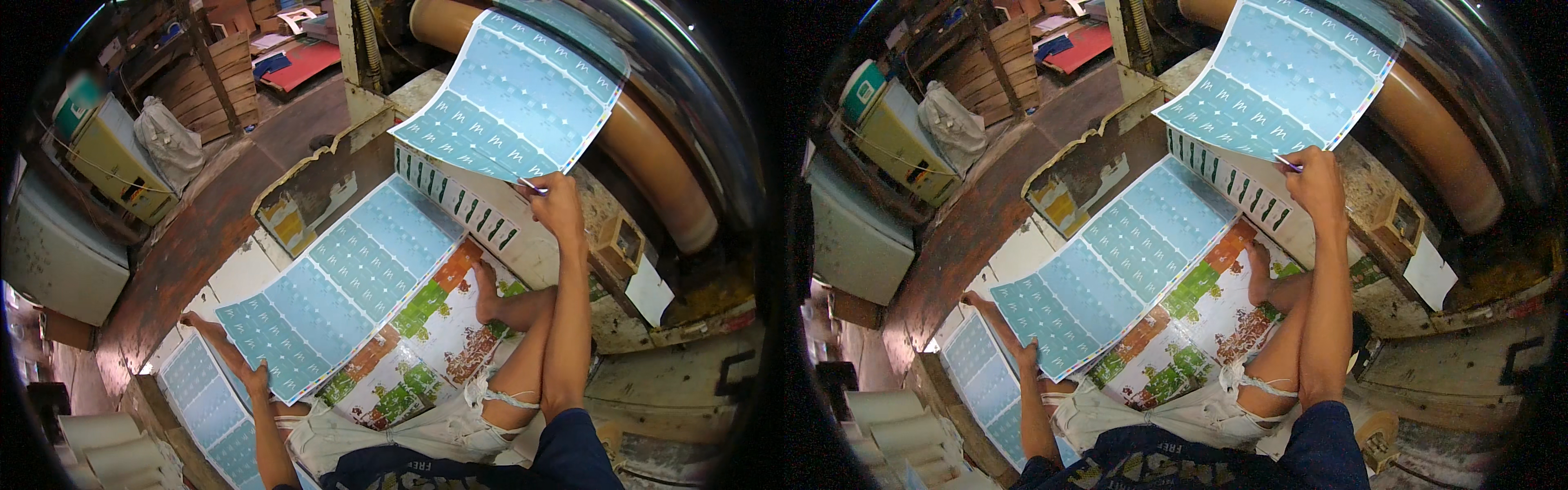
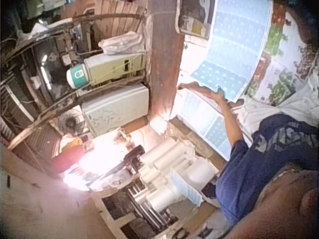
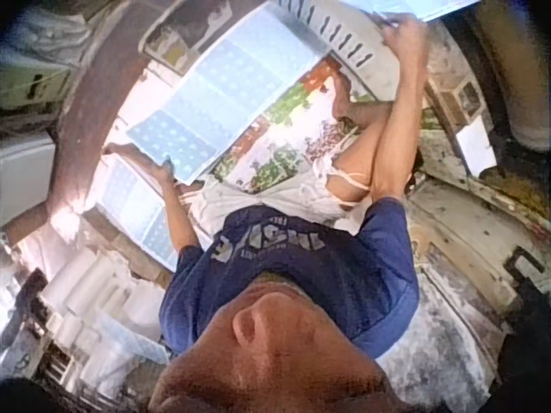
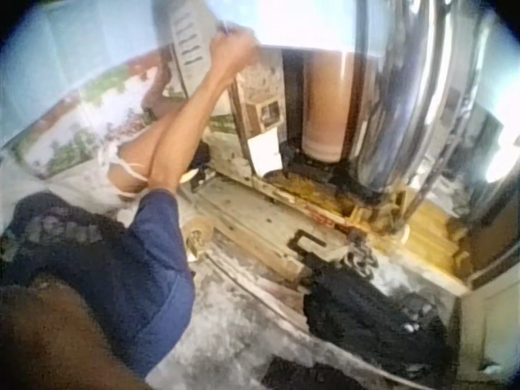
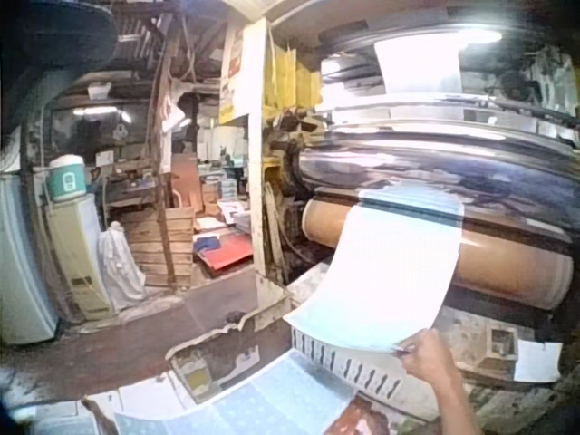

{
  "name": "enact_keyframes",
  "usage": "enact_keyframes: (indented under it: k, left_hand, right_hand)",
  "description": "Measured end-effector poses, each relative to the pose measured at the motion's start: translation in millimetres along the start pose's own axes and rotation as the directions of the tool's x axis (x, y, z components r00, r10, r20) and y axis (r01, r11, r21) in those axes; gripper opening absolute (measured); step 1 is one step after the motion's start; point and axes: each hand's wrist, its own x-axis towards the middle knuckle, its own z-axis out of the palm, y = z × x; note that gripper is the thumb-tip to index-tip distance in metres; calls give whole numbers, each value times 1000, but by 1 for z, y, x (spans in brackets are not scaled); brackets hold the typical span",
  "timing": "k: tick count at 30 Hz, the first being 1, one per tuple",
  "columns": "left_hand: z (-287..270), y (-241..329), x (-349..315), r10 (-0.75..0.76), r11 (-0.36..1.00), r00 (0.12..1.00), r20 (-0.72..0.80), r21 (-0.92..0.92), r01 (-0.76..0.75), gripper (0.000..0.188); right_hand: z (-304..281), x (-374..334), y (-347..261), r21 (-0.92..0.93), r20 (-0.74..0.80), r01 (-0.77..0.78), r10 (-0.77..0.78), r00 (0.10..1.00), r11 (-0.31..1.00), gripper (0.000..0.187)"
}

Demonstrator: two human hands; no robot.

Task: The person cuts sections of a printed paper roll using a blade as it feeds through a large industrial roller machine.

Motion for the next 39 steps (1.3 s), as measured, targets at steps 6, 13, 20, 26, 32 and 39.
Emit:
enact_keyframes:
  k: [6,13,20,26,32,39]
  left_hand:
    - [36,-73,15,-251,903,939,235,-293,315,37]
    - [65,-22,-4,-121,920,992,-20,374,119,114]
    - [94,1,-57,-535,615,766,358,786,63,140]
    - [113,4,-54,-688,299,716,124,946,123,121]
    - [123,3,-73,-727,396,678,108,873,286,117]
    - [149,65,-78,-280,823,839,466,566,-40,120]
  right_hand:
    - [33,-22,-1,16,241,119,-119,963,993,10]
    - [28,-12,1,125,389,129,-168,906,984,16]
    - [34,3,-3,121,495,132,-175,851,984,18]
    - [31,4,-13,137,544,147,-198,816,980,22]
    - [38,-3,-10,116,607,401,-384,696,909,23]
    - [66,-4,-20,288,793,374,-439,422,881,18]
